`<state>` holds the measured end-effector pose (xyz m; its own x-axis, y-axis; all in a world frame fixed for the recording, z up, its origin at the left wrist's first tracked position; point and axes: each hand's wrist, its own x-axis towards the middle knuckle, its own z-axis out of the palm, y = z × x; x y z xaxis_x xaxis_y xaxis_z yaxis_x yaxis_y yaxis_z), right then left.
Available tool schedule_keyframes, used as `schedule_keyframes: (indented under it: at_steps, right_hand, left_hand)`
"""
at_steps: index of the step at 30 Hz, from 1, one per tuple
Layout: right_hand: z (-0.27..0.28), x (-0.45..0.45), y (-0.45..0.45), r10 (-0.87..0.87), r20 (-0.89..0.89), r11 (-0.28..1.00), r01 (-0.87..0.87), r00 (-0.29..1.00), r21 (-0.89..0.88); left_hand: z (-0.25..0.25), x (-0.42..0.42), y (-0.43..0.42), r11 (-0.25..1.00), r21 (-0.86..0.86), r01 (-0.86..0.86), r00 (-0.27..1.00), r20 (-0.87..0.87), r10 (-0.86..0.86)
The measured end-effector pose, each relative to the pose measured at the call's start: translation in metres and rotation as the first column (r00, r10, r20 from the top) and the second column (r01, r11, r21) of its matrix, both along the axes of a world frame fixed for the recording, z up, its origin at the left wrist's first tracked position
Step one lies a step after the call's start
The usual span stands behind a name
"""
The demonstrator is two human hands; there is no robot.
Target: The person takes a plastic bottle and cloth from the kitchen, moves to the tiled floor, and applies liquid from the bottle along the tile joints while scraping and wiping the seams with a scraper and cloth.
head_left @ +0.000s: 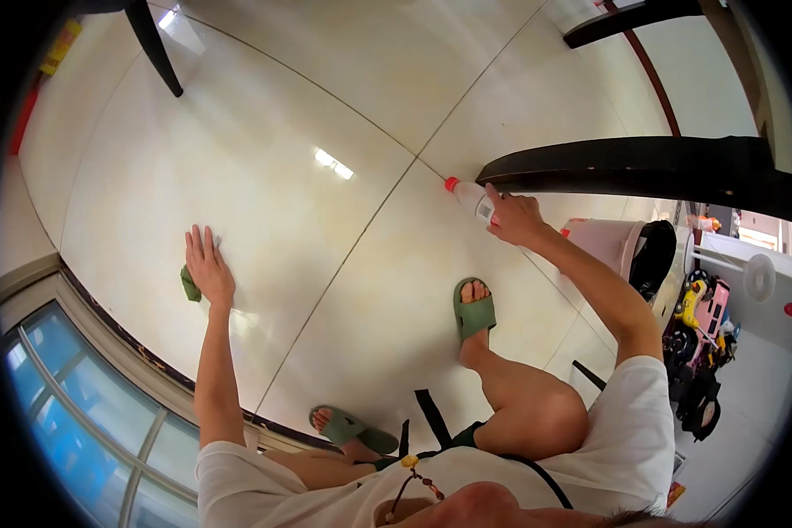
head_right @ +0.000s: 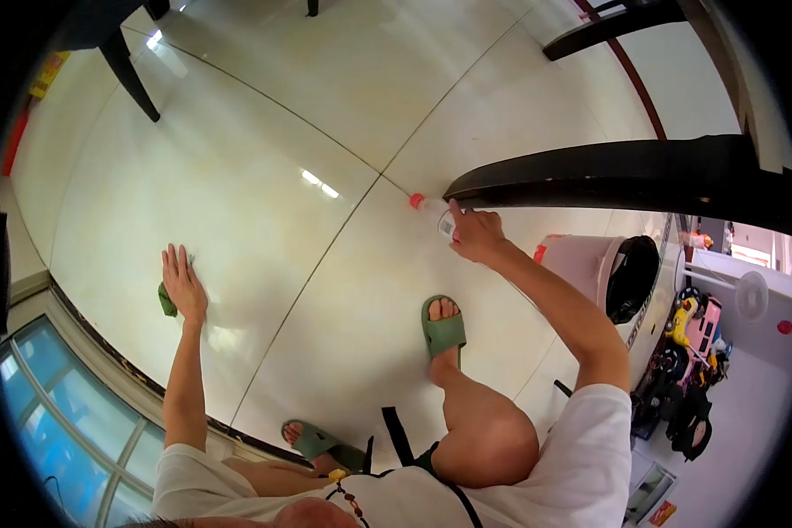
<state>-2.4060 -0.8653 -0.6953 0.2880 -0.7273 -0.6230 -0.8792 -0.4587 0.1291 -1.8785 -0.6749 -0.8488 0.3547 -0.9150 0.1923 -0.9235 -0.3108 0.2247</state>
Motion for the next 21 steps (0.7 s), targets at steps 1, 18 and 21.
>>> schedule_keyframes:
  at_steps: [1, 18, 21]
  right_hand:
    - [-0.001, 0.003, -0.002, 0.003, -0.003, 1.0, -0.003, 1.0, -0.014]
    - [-0.009, -0.074, 0.053, -0.062, -0.248, 0.996, 0.044, 0.967, -0.078]
    - [-0.012, -0.098, 0.07, -0.045, -0.188, 0.996, 0.031, 0.981, -0.081]
  left_hand:
    - [-0.001, 0.001, 0.0, 1.0, 0.005, -0.002, 1.0, 0.003, 0.002]
    - [-0.005, 0.004, 0.001, 0.999, -0.022, 0.03, 0.999, 0.033, -0.029]
    - [-0.009, 0.006, 0.005, 0.999, 0.012, 0.037, 0.997, 0.069, -0.038]
